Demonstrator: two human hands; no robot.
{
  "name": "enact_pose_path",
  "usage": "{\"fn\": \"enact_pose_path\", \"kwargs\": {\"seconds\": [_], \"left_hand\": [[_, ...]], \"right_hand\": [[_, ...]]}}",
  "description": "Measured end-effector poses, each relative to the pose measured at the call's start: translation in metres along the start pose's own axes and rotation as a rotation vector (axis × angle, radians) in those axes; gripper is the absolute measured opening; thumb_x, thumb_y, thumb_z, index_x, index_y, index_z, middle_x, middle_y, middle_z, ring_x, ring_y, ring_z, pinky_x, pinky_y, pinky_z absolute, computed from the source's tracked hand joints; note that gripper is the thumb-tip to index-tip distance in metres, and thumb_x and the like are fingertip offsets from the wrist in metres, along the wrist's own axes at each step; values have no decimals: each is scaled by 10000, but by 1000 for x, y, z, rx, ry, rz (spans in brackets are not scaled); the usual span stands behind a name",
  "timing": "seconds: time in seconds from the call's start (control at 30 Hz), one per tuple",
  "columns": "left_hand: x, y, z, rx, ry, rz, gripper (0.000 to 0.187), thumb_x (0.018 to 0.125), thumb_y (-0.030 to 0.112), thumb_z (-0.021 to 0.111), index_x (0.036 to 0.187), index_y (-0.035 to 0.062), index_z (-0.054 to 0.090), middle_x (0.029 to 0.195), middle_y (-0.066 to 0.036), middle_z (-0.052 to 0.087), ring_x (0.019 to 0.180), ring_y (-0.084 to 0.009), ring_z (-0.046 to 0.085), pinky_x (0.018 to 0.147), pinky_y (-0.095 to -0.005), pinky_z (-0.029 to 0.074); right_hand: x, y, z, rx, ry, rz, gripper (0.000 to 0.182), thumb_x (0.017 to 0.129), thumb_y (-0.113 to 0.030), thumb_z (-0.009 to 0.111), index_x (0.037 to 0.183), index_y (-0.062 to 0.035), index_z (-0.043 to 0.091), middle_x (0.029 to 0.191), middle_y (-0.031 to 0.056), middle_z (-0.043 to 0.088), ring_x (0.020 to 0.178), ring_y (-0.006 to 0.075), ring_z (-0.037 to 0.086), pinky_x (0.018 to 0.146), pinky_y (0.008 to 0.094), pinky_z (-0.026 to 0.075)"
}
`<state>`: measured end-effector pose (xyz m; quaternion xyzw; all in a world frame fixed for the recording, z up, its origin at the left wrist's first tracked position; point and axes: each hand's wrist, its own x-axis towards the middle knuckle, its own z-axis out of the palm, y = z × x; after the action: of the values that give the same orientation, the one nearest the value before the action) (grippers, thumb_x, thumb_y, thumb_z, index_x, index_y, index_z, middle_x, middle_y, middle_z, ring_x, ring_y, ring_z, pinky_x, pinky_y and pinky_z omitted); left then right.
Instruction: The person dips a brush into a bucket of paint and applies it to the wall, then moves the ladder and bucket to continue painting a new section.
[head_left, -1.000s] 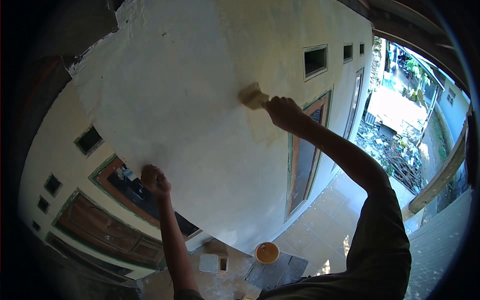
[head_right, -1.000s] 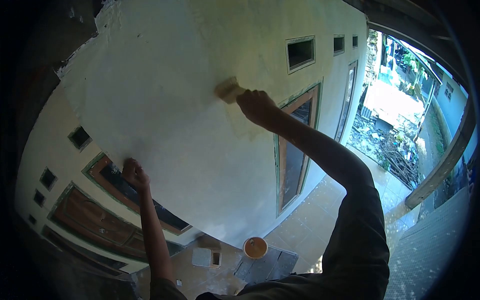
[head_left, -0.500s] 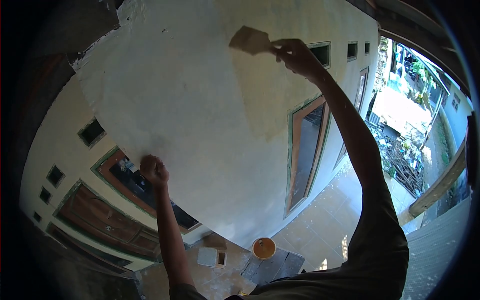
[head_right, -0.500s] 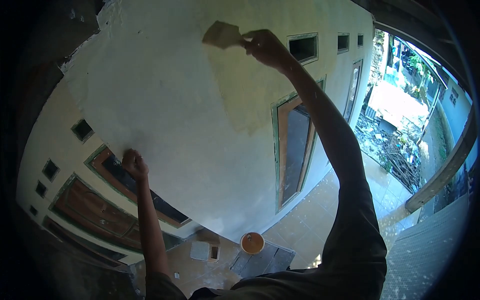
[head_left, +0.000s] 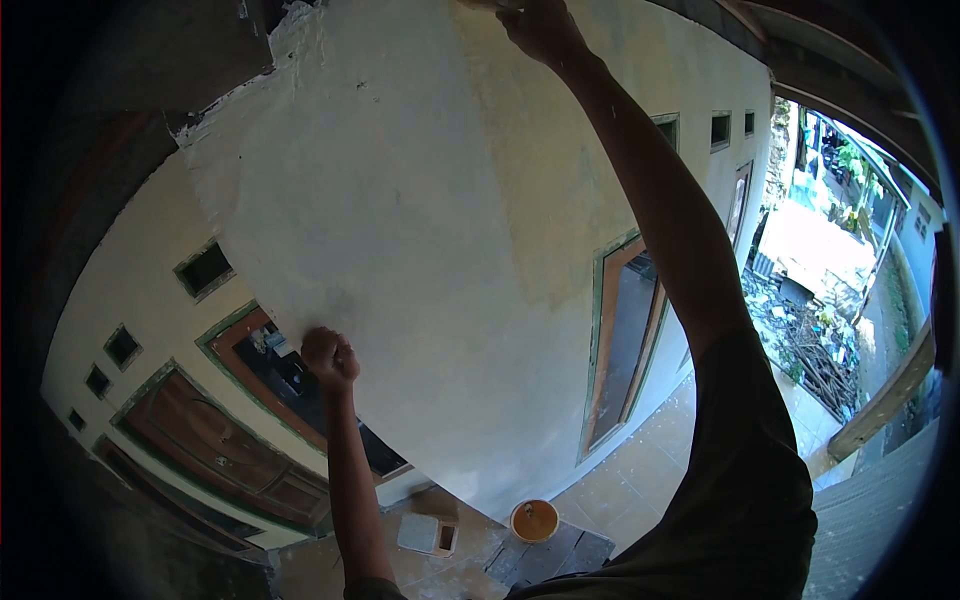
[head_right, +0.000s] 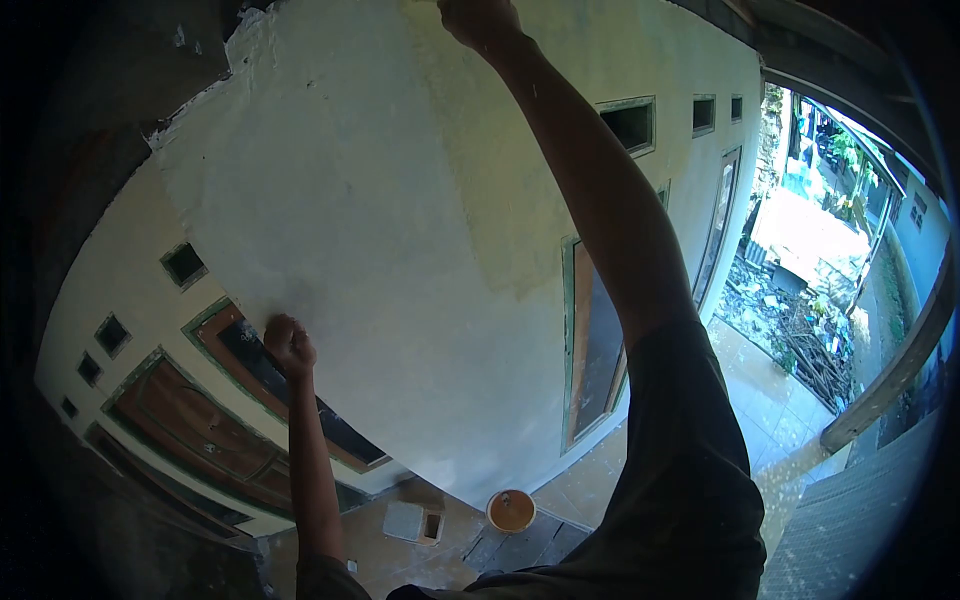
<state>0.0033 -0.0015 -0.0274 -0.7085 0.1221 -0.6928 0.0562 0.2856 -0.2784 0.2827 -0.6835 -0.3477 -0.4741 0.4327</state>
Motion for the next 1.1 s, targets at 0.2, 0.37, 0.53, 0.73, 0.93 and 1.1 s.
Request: {"fn": "enact_pose_path", "kwargs": {"seconds": [0.2, 0.37, 0.53, 0.73, 0.93, 1.1], "left_hand": [[4, 2, 4, -31, 42, 3, 391, 861, 190, 436, 516, 89, 283, 460, -62, 258, 387, -225, 314, 432, -341, 278], [-2, 2, -1, -37, 1, -67, 397, 876, 209, 434, 531, 72, 294, 471, -75, 280, 400, -242, 336, 440, -350, 290], [1, 3, -3, -7, -35, -66, 387, 866, 193, 449, 536, 60, 297, 484, -88, 298, 414, -260, 349, 449, -354, 302], [-2, 1, -5, 50, -57, -46, 380, 859, 180, 453, 530, 58, 308, 484, -91, 302, 414, -265, 355, 454, -346, 317], [1, 1, -1, 5, -30, -1, 389, 853, 171, 454, 515, 72, 288, 465, -78, 277, 397, -245, 339, 437, -348, 285], [3, 5, -1, 26, -23, -39, 389, 841, 156, 455, 508, 84, 269, 460, -71, 262, 390, -235, 320, 426, -346, 266]], "right_hand": [[-79, 31, 17, -89, -101, -143, 181, 826, -115, 578, 963, -26, 656, 834, 204, 632, 798, 382, 620, 753, 442, 503], [-200, 46, 0, 6, -308, -64, 211, 832, -89, 579, 1007, 22, 618, 775, 236, 605, 749, 357, 624, 680, 442, 498], [-320, 81, -2, -121, -553, -69, 224, 830, -95, 540, 1024, 1, 593, 744, 207, 609, 692, 348, 631, 622, 427, 522], [-401, 114, -8, -281, -1098, 69, 178, 723, -57, 581, 889, -8, 622, 805, 207, 633, 805, 344, 639, 718, 429, 519], [-268, 87, -10, -223, -987, 79, 258, 734, -109, 642, 958, 20, 647, 899, 220, 640, 878, 333, 629, 802, 391, 501], [-114, 46, -45, -214, -734, -161, 283, 753, -192, 687, 993, -43, 662, 984, 173, 607, 916, 273, 611, 812, 357, 484]]}}
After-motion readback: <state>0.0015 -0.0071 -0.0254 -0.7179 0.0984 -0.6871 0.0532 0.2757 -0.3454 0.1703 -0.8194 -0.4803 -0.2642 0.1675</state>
